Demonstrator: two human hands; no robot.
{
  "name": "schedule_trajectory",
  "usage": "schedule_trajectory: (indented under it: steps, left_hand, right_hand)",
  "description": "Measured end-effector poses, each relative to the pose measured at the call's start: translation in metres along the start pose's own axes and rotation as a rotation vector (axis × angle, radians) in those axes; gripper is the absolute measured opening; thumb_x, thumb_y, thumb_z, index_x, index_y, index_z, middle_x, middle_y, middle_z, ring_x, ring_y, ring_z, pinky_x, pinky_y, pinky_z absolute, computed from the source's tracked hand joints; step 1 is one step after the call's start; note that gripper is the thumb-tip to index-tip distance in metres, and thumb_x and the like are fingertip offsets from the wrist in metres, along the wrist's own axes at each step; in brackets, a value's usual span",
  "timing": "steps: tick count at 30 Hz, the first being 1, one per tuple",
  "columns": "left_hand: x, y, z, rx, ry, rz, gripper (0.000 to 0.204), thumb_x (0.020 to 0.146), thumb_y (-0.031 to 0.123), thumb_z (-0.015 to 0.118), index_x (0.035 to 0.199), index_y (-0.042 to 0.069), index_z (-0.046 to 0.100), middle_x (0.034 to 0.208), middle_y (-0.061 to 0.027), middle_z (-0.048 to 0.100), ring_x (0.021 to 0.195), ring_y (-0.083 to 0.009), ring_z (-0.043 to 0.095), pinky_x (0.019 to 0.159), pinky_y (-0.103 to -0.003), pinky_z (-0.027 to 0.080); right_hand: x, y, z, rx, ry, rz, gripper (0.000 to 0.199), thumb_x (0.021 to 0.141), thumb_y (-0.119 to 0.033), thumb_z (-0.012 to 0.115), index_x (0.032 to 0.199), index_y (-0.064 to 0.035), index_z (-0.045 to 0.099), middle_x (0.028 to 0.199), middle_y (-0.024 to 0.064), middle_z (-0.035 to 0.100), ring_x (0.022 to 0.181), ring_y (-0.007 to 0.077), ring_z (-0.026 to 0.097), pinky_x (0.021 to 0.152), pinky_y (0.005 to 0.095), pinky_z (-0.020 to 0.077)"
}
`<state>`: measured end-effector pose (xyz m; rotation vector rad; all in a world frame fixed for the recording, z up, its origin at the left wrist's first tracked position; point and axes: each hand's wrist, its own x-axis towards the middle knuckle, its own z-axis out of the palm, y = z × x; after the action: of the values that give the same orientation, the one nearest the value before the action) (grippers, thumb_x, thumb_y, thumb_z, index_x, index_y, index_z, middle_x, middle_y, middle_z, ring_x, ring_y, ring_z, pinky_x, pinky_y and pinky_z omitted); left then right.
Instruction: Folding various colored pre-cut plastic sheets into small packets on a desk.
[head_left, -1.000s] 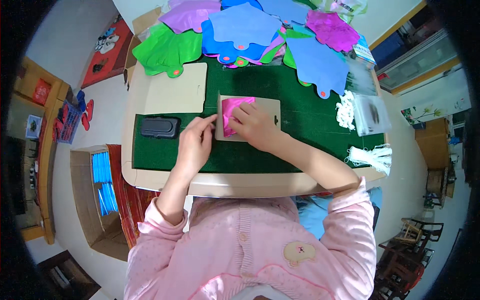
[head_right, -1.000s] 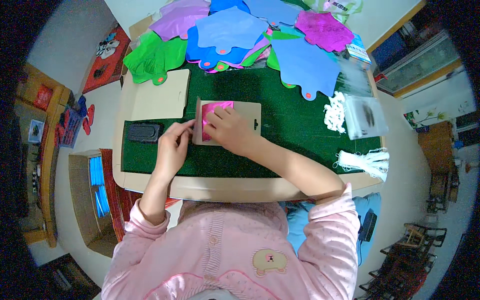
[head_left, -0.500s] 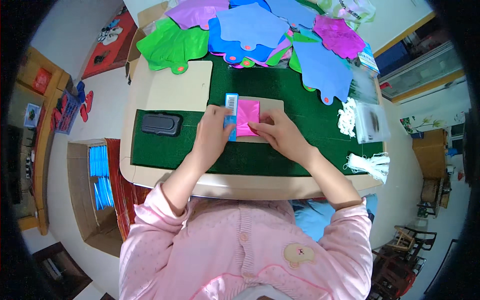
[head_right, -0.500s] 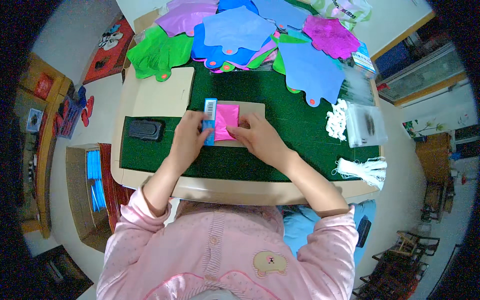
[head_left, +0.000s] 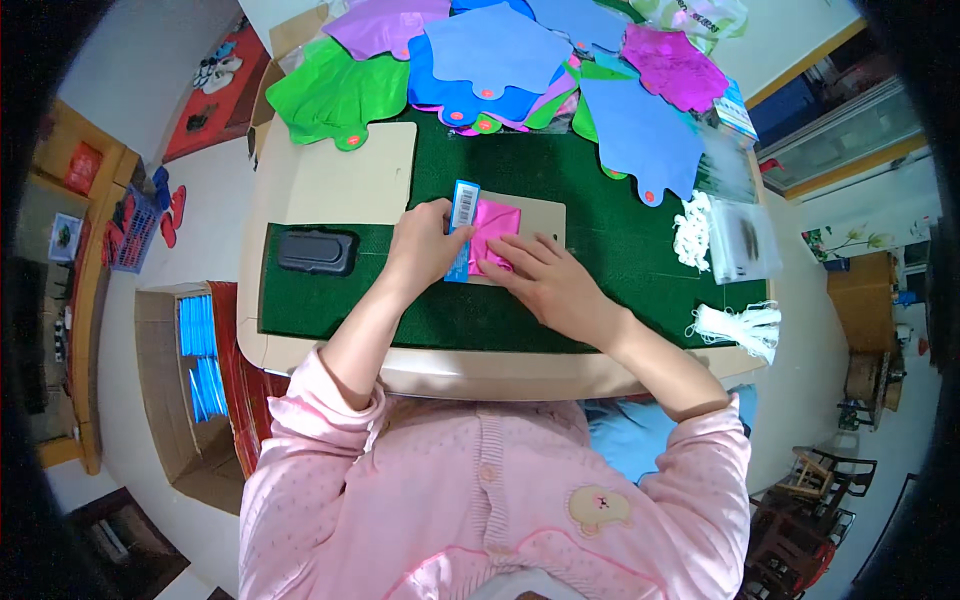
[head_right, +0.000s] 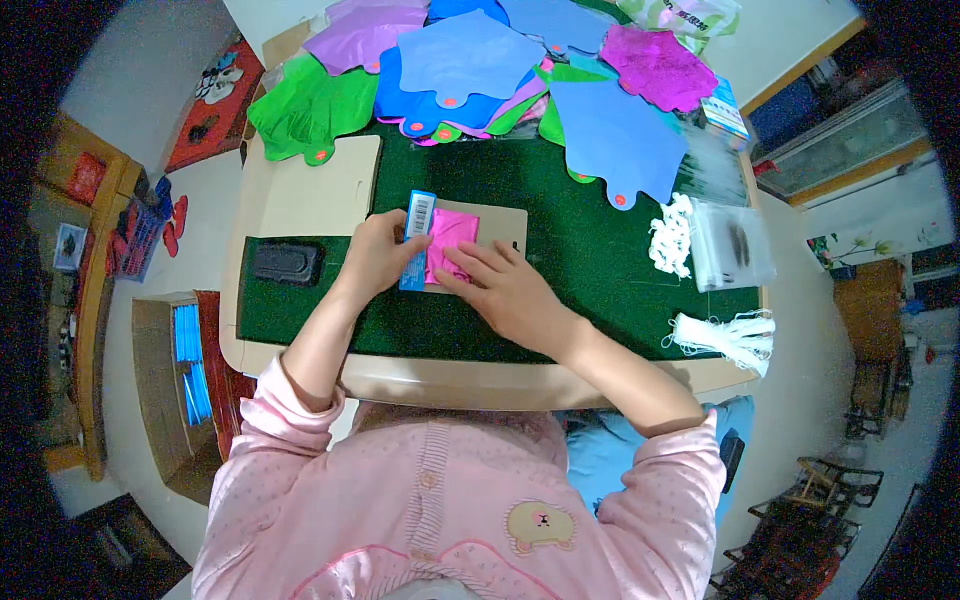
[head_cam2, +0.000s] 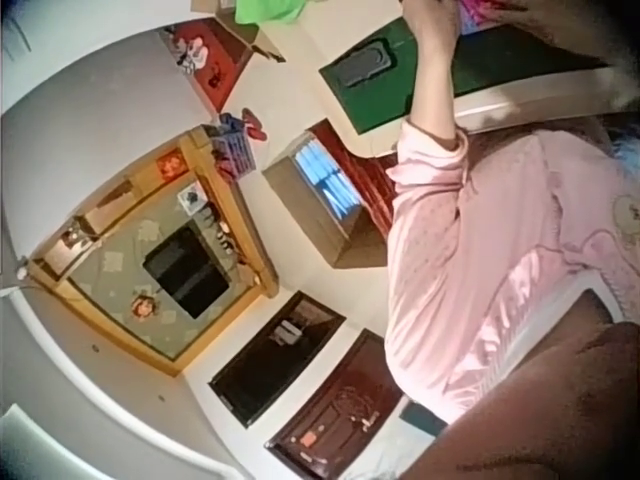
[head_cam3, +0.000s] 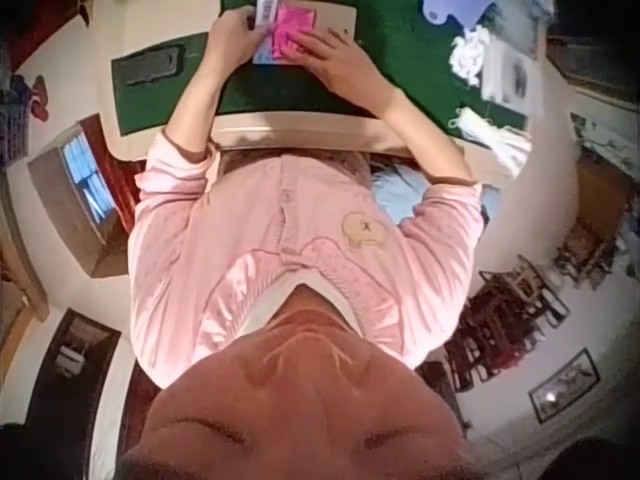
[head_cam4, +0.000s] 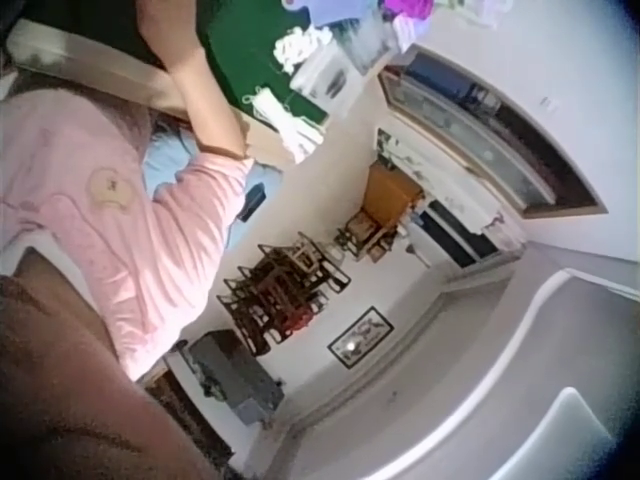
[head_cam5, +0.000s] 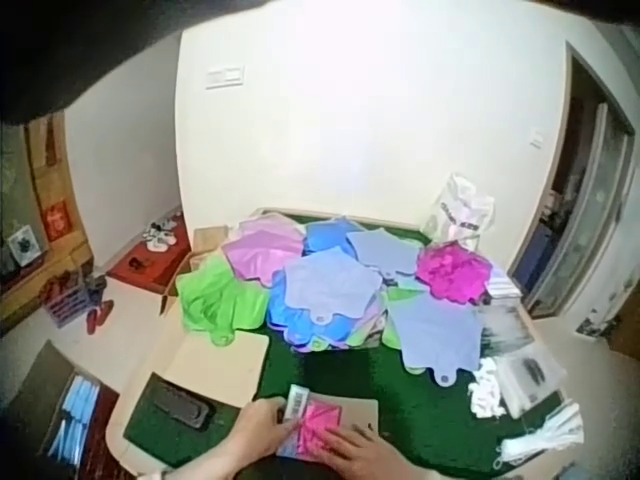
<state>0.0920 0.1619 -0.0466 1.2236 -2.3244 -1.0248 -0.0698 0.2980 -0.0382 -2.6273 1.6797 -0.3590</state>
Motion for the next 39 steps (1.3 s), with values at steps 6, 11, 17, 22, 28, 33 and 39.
schedule_trajectory:
  steps: [6,11,17,22,28,33,39]
  left_hand:
    - [-0.001,0.003,0.001,-0.017,0.008,0.003,0.027,0.076,0.025,0.066,0.076,-0.001,0.062,0.070,-0.0198,0.061,0.070,-0.0364,0.060,0.063,-0.043,0.046]
    - [-0.002,0.004,0.003,0.050,0.016,-0.006,0.026,0.076,0.025,0.065,0.076,-0.001,0.063,0.073,-0.0213,0.062,0.074,-0.0376,0.061,0.067,-0.044,0.047]
    - [-0.002,0.001,0.005,0.041,0.023,-0.013,0.025,0.076,0.025,0.065,0.077,0.000,0.063,0.073,-0.0207,0.062,0.073,-0.0377,0.061,0.068,-0.044,0.047]
    - [-0.002,0.004,0.002,0.028,0.031,-0.003,0.024,0.076,0.024,0.065,0.078,0.001,0.064,0.072,-0.0200,0.062,0.072,-0.0365,0.061,0.067,-0.043,0.047]
    - [-0.007,-0.011,0.016,-0.622,-0.074,-0.141,0.018,0.084,0.015,0.060,0.094,0.001,0.063,0.082,-0.0075,0.065,0.070,-0.0154,0.061,0.063,-0.030,0.048]
    - [-0.008,-0.003,0.019,-1.136,-0.008,-0.147,0.018,0.089,0.009,0.054,0.104,0.000,0.058,0.092,-0.0024,0.063,0.078,-0.0073,0.057,0.069,-0.024,0.046]
    - [-0.013,0.014,0.019,-1.253,0.023,-0.064,0.017,0.090,0.009,0.054,0.106,0.002,0.056,0.091,-0.0006,0.062,0.077,-0.0054,0.057,0.068,-0.021,0.045]
  right_hand:
    - [0.001,0.006,-0.010,0.006,-0.090,-0.040,0.053,0.081,-0.015,0.058,0.131,-0.0272,0.044,0.138,0.0098,0.036,0.126,0.0270,0.035,0.100,0.0492,0.0319]
    - [-0.011,-0.008,-0.013,0.076,-0.153,-0.027,0.051,0.086,-0.020,0.054,0.134,-0.0133,0.039,0.141,0.0096,0.032,0.131,0.0241,0.031,0.104,0.0473,0.0284]
    - [-0.033,-0.020,-0.014,0.090,-0.196,-0.007,0.048,0.087,-0.022,0.053,0.130,-0.0038,0.042,0.139,0.0102,0.036,0.132,0.0224,0.030,0.107,0.0438,0.0265]
    - [-0.034,-0.015,-0.011,0.174,-0.009,0.079,0.042,0.084,-0.016,0.056,0.123,-0.0041,0.048,0.114,0.0097,0.052,0.107,0.0261,0.049,0.090,0.0404,0.0397]
    - [-0.029,-0.039,-0.011,0.066,0.126,0.241,0.039,0.080,-0.006,0.059,0.118,-0.0052,0.052,0.084,0.0092,0.050,0.076,0.0273,0.051,0.065,0.0391,0.0424]
    - [-0.021,-0.027,-0.014,0.212,0.298,0.324,0.039,0.080,-0.001,0.057,0.118,-0.0054,0.051,0.079,0.0108,0.048,0.073,0.0297,0.050,0.062,0.0370,0.0424]
    - [0.002,-0.011,-0.010,1.124,0.446,0.691,0.026,0.087,-0.006,0.057,0.112,-0.0017,0.052,0.086,0.0049,0.061,0.070,0.0087,0.057,0.057,0.0204,0.0454]
